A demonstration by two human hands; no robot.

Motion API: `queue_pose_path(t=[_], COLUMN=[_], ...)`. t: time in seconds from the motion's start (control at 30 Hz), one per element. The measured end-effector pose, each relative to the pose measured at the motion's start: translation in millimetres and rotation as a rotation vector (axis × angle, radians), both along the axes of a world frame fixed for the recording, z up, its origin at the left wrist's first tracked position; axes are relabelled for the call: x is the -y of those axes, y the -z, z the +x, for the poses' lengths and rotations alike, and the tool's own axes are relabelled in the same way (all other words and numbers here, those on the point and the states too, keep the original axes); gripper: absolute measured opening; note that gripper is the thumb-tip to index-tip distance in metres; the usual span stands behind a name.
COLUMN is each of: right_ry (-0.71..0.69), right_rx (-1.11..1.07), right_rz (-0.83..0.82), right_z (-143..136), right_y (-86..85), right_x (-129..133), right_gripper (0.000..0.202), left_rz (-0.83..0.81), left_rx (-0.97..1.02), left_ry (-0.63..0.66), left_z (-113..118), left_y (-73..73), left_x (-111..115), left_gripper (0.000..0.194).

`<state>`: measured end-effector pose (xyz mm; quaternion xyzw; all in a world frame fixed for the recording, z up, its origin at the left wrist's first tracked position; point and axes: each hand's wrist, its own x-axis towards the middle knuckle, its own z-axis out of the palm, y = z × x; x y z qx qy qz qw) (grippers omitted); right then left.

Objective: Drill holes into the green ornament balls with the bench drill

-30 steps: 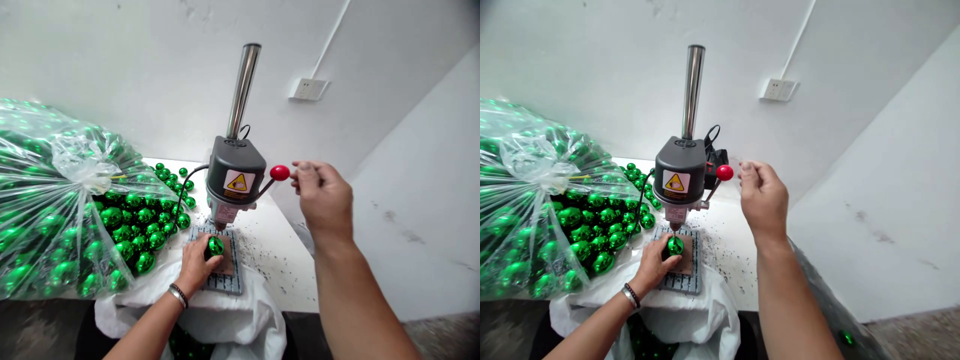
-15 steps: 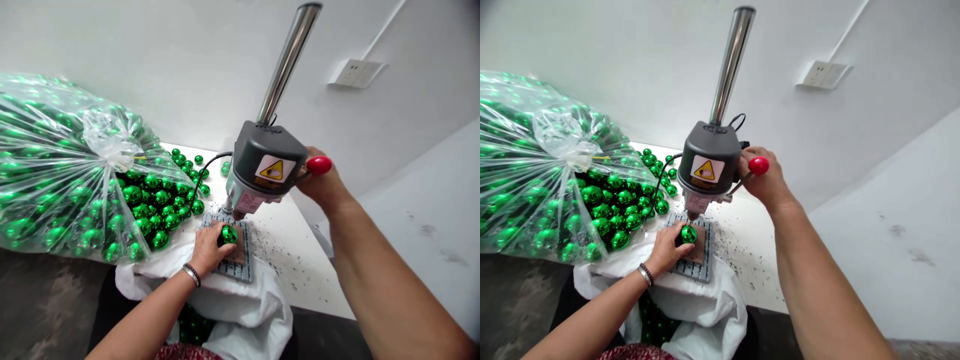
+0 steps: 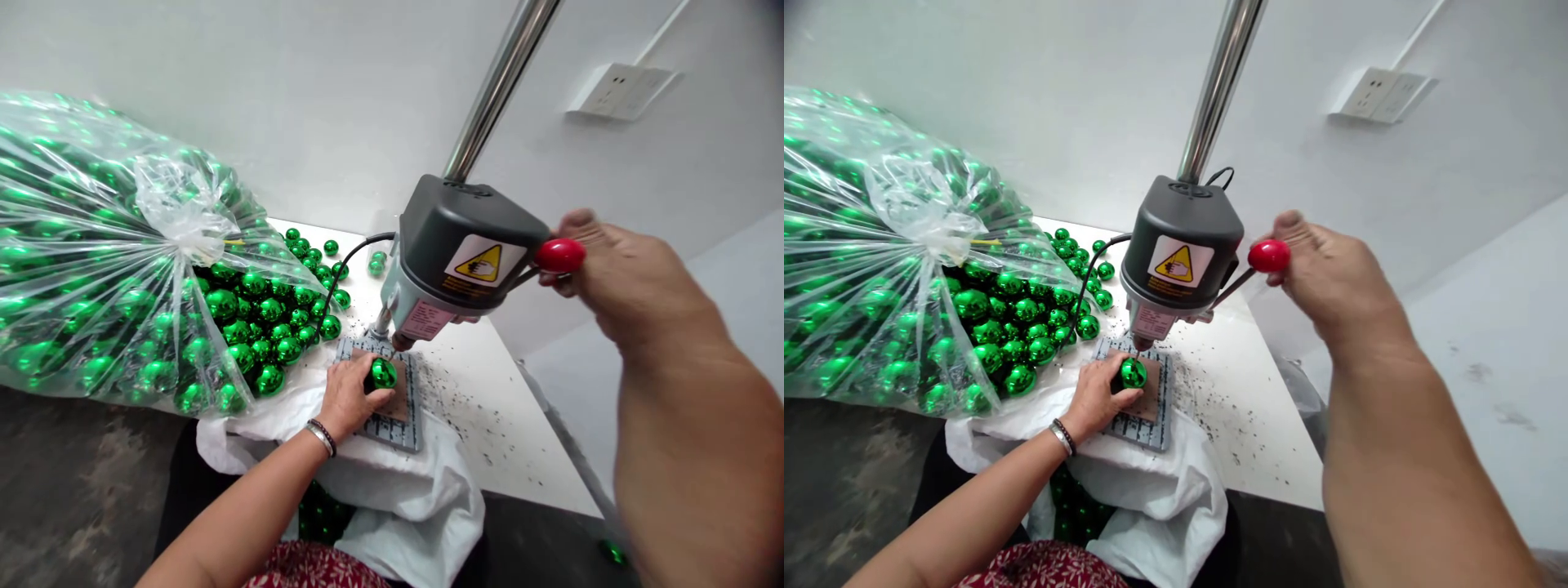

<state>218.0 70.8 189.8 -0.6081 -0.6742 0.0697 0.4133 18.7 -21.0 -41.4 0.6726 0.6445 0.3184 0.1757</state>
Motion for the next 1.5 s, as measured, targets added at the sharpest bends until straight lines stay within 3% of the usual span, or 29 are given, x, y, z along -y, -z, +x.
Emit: queue_pose_path(t=[0.1, 0.23, 0.33, 0.43, 0.57, 0.83, 1.1, 1.5], right_ry=[0.093, 0.074, 0.046, 0.107, 0.209, 0.209, 0.311, 0.272], right_rx=[-0.174, -0.033, 0.074, 0.157, 0.156, 0.154, 0.187, 0.175], right_rz=[-0.169, -0.101, -0.051, -0.029, 0.014, 0.092, 0.073, 0.205], right_z=[-7, -22, -31, -36, -37, -35, -39, -36], right_y=[-10.8, -13.8, -10.8, -7.7, 1.9, 22.0, 29.3, 60.1], right_x=[15, 27, 31, 37, 53, 84, 91, 99], right_gripper=[0.071, 0.077, 0.053, 0.030, 0.027, 0.022, 0.021, 0.028], left_rz=[0.000, 0.005, -0.012, -0.022, -0.009, 0.003, 0.010, 0.026], left_rx=[0.003, 0.004, 0.002, -0.010, -0.009, -0.019, -0.030, -0.031], left_ry=[0.002, -0.005, -0.003, -0.001, -0.005, -0.008, 0.000, -0.002], left_z=[0, 0, 0, 0, 0, 0, -1, -1], left_y=[0.4, 2.0, 2.0, 1.0, 0.0, 1.4, 0.7, 2.3], left_x=[0, 0, -1, -1, 0, -1, 0, 0], left_gripper=[0.053, 0.054, 0.054, 0.054, 0.053, 0.054, 0.053, 0.055])
